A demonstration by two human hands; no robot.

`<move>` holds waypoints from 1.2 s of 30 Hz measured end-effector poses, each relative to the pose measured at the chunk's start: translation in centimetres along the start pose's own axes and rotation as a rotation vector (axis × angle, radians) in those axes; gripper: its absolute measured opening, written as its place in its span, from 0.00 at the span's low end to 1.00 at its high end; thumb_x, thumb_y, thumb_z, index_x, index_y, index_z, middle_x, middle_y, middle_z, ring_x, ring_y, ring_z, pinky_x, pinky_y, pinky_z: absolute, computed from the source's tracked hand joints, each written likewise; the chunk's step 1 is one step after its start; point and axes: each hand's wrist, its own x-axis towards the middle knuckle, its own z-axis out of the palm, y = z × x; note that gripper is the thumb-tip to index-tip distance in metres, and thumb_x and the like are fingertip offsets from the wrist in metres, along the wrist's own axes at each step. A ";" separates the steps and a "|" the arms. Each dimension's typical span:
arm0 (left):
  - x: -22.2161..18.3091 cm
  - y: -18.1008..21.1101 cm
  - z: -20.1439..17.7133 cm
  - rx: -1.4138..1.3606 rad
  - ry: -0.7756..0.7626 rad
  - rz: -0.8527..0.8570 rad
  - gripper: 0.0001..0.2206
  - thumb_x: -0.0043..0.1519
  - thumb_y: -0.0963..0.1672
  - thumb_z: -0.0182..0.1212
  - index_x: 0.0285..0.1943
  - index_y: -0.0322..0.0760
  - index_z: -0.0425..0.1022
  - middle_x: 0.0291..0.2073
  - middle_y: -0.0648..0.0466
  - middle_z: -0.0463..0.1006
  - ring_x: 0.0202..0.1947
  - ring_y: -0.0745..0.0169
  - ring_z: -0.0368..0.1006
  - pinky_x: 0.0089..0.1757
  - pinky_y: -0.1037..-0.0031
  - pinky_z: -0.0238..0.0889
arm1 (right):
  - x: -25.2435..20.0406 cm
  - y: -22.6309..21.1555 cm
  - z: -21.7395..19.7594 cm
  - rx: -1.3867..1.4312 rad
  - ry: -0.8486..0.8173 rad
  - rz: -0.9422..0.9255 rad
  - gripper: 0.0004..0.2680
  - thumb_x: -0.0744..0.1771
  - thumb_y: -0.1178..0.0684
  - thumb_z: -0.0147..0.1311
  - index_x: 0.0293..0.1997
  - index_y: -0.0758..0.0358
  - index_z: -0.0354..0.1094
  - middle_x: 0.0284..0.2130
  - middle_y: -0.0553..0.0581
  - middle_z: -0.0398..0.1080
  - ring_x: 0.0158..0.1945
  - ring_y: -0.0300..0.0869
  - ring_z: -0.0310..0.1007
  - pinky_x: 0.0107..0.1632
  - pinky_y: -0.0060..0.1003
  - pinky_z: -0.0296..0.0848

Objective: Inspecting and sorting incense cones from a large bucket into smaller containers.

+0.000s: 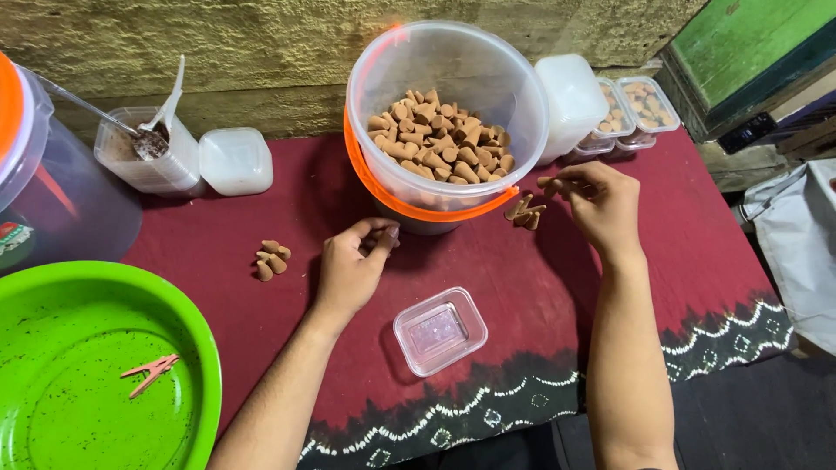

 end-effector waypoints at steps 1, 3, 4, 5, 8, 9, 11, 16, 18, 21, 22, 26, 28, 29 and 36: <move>-0.1 0.0 0.0 0.000 -0.004 -0.001 0.06 0.63 0.42 0.64 0.44 0.36 0.83 0.27 0.50 0.85 0.27 0.63 0.80 0.31 0.74 0.74 | 0.0 0.0 0.3 -0.002 0.001 0.003 0.06 0.64 0.70 0.66 0.40 0.68 0.78 0.29 0.63 0.74 0.30 0.46 0.77 0.36 0.35 0.77; -0.1 0.1 0.1 0.015 -0.004 0.002 0.07 0.63 0.43 0.65 0.45 0.35 0.83 0.28 0.49 0.85 0.28 0.60 0.80 0.31 0.72 0.74 | -0.1 0.0 0.7 -0.073 -0.020 0.013 0.07 0.62 0.69 0.66 0.39 0.65 0.79 0.29 0.64 0.75 0.33 0.50 0.79 0.35 0.36 0.77; -0.1 0.1 0.1 0.012 -0.013 0.007 0.07 0.63 0.43 0.65 0.45 0.35 0.83 0.28 0.49 0.85 0.28 0.60 0.80 0.31 0.72 0.74 | -0.1 0.7 0.5 -0.081 -0.012 0.017 0.07 0.62 0.69 0.66 0.39 0.65 0.79 0.29 0.64 0.75 0.33 0.50 0.79 0.35 0.36 0.77; 0.0 0.2 0.0 0.026 -0.014 -0.003 0.07 0.63 0.43 0.65 0.45 0.36 0.84 0.28 0.49 0.85 0.28 0.60 0.81 0.31 0.72 0.74 | -0.1 1.4 0.3 -0.085 -0.032 0.019 0.07 0.62 0.69 0.66 0.39 0.65 0.79 0.29 0.64 0.75 0.33 0.51 0.79 0.36 0.37 0.77; -0.1 0.2 0.0 0.048 -0.022 -0.014 0.07 0.62 0.43 0.65 0.45 0.38 0.84 0.28 0.50 0.85 0.29 0.60 0.81 0.32 0.73 0.75 | 0.0 2.6 0.1 -0.098 -0.070 0.025 0.07 0.63 0.69 0.64 0.39 0.65 0.79 0.30 0.64 0.76 0.35 0.52 0.79 0.37 0.38 0.77; -0.1 0.2 -0.1 0.059 -0.021 -0.019 0.07 0.63 0.44 0.65 0.44 0.38 0.84 0.28 0.50 0.85 0.29 0.60 0.82 0.32 0.72 0.75 | 0.0 2.8 0.1 -0.098 -0.095 0.025 0.07 0.63 0.69 0.63 0.39 0.64 0.79 0.31 0.63 0.76 0.35 0.52 0.79 0.36 0.38 0.78; -0.1 0.3 0.1 0.058 -0.024 -0.027 0.07 0.63 0.44 0.65 0.44 0.38 0.84 0.28 0.50 0.85 0.29 0.60 0.81 0.31 0.73 0.75 | 0.1 2.1 0.0 -0.090 -0.112 0.026 0.07 0.63 0.69 0.62 0.39 0.65 0.78 0.31 0.64 0.76 0.35 0.53 0.79 0.37 0.39 0.78; -0.3 0.7 0.0 0.067 -0.024 -0.025 0.07 0.63 0.43 0.65 0.44 0.36 0.84 0.29 0.48 0.85 0.29 0.59 0.81 0.31 0.71 0.75 | 0.1 0.3 -0.1 -0.076 -0.170 0.033 0.06 0.63 0.70 0.60 0.39 0.68 0.78 0.32 0.66 0.76 0.37 0.55 0.79 0.38 0.42 0.79; -0.2 0.4 0.1 0.068 -0.027 -0.015 0.06 0.63 0.43 0.65 0.45 0.38 0.84 0.29 0.49 0.85 0.30 0.59 0.82 0.31 0.72 0.76 | 0.2 -0.2 -0.2 -0.078 -0.206 0.032 0.06 0.63 0.69 0.60 0.39 0.69 0.78 0.32 0.67 0.76 0.37 0.57 0.79 0.38 0.43 0.79; -0.4 0.9 -0.1 0.077 -0.031 -0.009 0.06 0.63 0.43 0.66 0.45 0.38 0.84 0.29 0.49 0.85 0.31 0.58 0.82 0.32 0.71 0.76 | 0.2 0.7 -0.1 -0.083 -0.227 0.041 0.05 0.63 0.68 0.60 0.39 0.68 0.78 0.32 0.65 0.76 0.37 0.55 0.79 0.38 0.41 0.79; -0.3 0.7 0.0 0.078 -0.032 -0.008 0.06 0.63 0.43 0.66 0.45 0.38 0.84 0.29 0.49 0.85 0.31 0.58 0.82 0.32 0.71 0.76 | 0.3 0.5 -0.1 -0.083 -0.225 0.042 0.05 0.63 0.68 0.60 0.39 0.68 0.78 0.32 0.65 0.76 0.37 0.55 0.79 0.38 0.41 0.79; -0.3 0.4 0.1 0.075 -0.032 0.012 0.07 0.63 0.44 0.66 0.45 0.37 0.84 0.29 0.48 0.85 0.31 0.57 0.82 0.32 0.70 0.76 | 0.2 1.0 -0.1 -0.084 -0.217 0.027 0.06 0.63 0.68 0.60 0.39 0.67 0.77 0.32 0.63 0.76 0.38 0.53 0.79 0.37 0.40 0.79; -0.3 0.4 0.1 0.080 -0.033 0.022 0.07 0.63 0.44 0.66 0.45 0.38 0.84 0.29 0.48 0.85 0.31 0.57 0.82 0.32 0.70 0.76 | 0.2 1.2 -0.1 -0.077 -0.205 0.021 0.06 0.63 0.68 0.61 0.39 0.66 0.78 0.32 0.62 0.76 0.38 0.52 0.79 0.37 0.38 0.79; -0.3 0.4 0.1 0.080 -0.035 0.020 0.07 0.63 0.44 0.66 0.45 0.38 0.84 0.29 0.48 0.85 0.32 0.57 0.82 0.32 0.71 0.76 | 0.2 1.0 -0.1 -0.082 -0.199 0.012 0.06 0.63 0.68 0.61 0.39 0.65 0.78 0.33 0.61 0.76 0.38 0.51 0.79 0.37 0.37 0.79; -0.3 0.4 0.1 0.069 -0.021 0.046 0.06 0.63 0.43 0.67 0.45 0.37 0.84 0.30 0.46 0.85 0.33 0.55 0.82 0.32 0.69 0.76 | 0.6 0.1 0.9 -0.075 0.053 -0.242 0.06 0.66 0.67 0.63 0.43 0.63 0.79 0.36 0.56 0.76 0.34 0.45 0.77 0.31 0.31 0.76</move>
